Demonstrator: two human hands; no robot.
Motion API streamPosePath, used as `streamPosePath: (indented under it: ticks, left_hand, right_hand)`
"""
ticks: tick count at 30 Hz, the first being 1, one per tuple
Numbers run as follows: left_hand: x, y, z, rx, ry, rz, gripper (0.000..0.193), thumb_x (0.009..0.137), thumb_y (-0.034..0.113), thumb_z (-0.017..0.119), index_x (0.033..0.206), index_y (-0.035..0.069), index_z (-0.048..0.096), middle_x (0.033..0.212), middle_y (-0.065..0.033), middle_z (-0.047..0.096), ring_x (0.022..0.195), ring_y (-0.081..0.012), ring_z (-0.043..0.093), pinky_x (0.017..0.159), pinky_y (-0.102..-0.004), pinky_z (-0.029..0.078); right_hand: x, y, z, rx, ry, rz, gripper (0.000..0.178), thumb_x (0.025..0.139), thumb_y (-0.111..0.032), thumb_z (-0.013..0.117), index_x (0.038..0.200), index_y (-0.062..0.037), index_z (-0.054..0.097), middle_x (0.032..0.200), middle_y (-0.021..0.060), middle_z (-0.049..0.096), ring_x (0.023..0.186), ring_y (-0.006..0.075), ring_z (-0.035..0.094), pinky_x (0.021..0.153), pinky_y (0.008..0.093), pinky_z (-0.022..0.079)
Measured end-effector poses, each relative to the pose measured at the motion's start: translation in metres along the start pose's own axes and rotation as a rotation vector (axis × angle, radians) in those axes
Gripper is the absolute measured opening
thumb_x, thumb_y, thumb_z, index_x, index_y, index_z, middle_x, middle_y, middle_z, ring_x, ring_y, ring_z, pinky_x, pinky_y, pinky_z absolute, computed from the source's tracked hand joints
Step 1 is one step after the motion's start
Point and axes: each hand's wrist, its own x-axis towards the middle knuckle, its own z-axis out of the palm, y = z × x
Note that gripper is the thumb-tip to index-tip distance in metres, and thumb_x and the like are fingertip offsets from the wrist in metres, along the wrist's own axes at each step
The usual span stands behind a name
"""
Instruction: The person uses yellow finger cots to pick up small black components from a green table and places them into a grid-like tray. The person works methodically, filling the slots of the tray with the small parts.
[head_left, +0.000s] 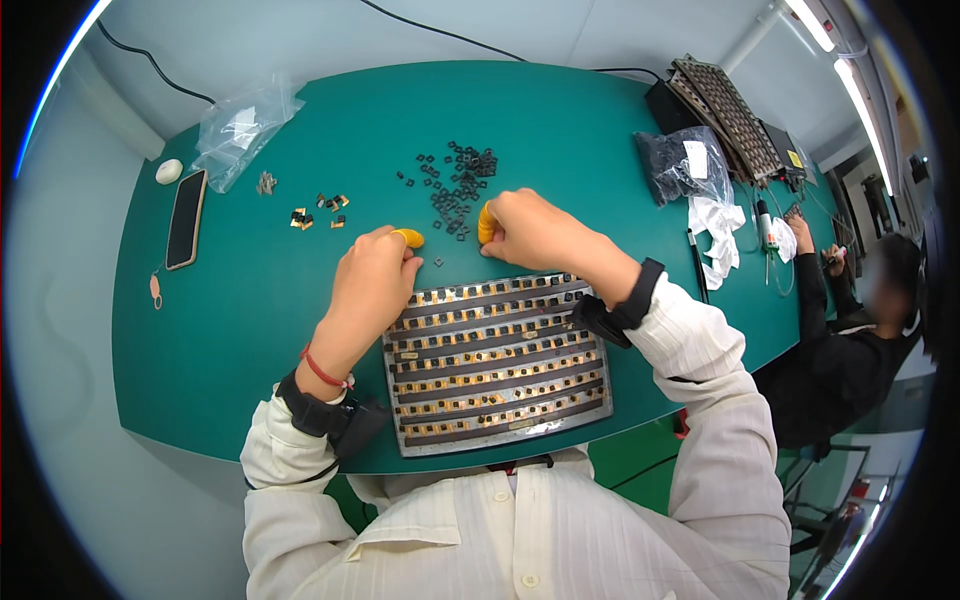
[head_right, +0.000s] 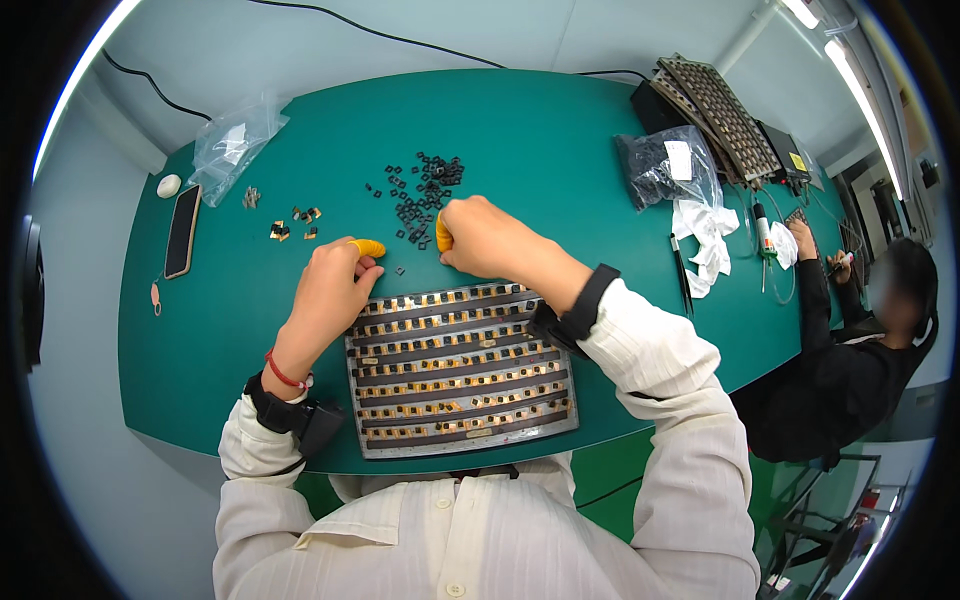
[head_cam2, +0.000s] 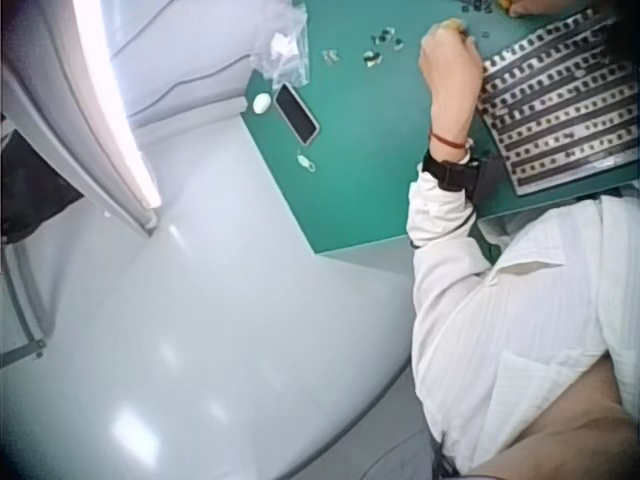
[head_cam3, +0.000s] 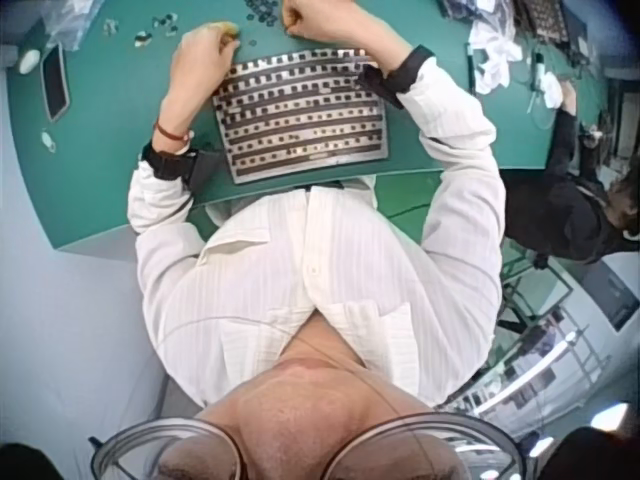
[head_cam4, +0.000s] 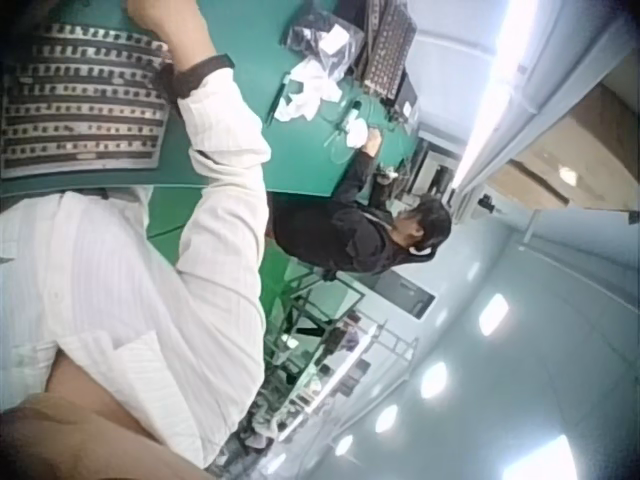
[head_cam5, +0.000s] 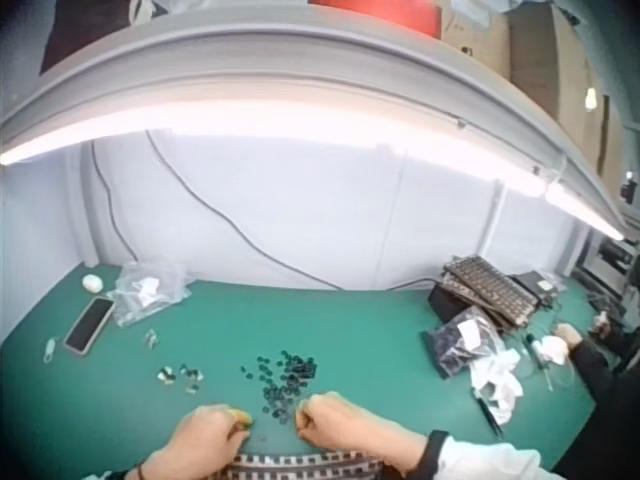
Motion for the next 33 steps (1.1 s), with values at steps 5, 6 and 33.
streamPosePath:
  ticks: [5,6,33]
  left_hand:
    - [0.000,0.009,0.001,-0.084,-0.043,0.042,0.019,0.080,0.004,0.073,0.096,-0.005,0.070,0.091,-0.0164,0.068,0.080,-0.0315,0.068,0.070,-0.0389,0.054]
    - [0.001,0.009,0.002,-0.069,-0.045,0.064,0.021,0.080,0.005,0.073,0.099,-0.005,0.071,0.090,-0.0164,0.069,0.079,-0.0299,0.068,0.070,-0.0369,0.054]
    - [-0.063,0.051,0.002,-0.120,-0.189,0.273,0.016,0.077,0.011,0.073,0.077,-0.004,0.068,0.076,-0.0145,0.060,0.067,-0.0326,0.062,0.062,-0.0407,0.051]
  right_hand:
    - [-0.016,0.005,-0.001,-0.058,0.050,-0.115,0.018,0.081,-0.005,0.070,0.094,0.0070,0.071,0.085,0.0224,0.071,0.077,0.0313,0.071,0.071,0.0362,0.056]
    - [-0.018,0.005,-0.002,-0.071,0.075,-0.135,0.018,0.081,-0.004,0.069,0.095,0.0072,0.071,0.086,0.0230,0.071,0.077,0.0319,0.071,0.071,0.0365,0.056]
    - [-0.063,-0.010,0.005,-0.028,0.193,-0.214,0.013,0.079,-0.006,0.072,0.085,0.0049,0.067,0.079,0.0164,0.064,0.072,0.0317,0.065,0.065,0.0387,0.051]
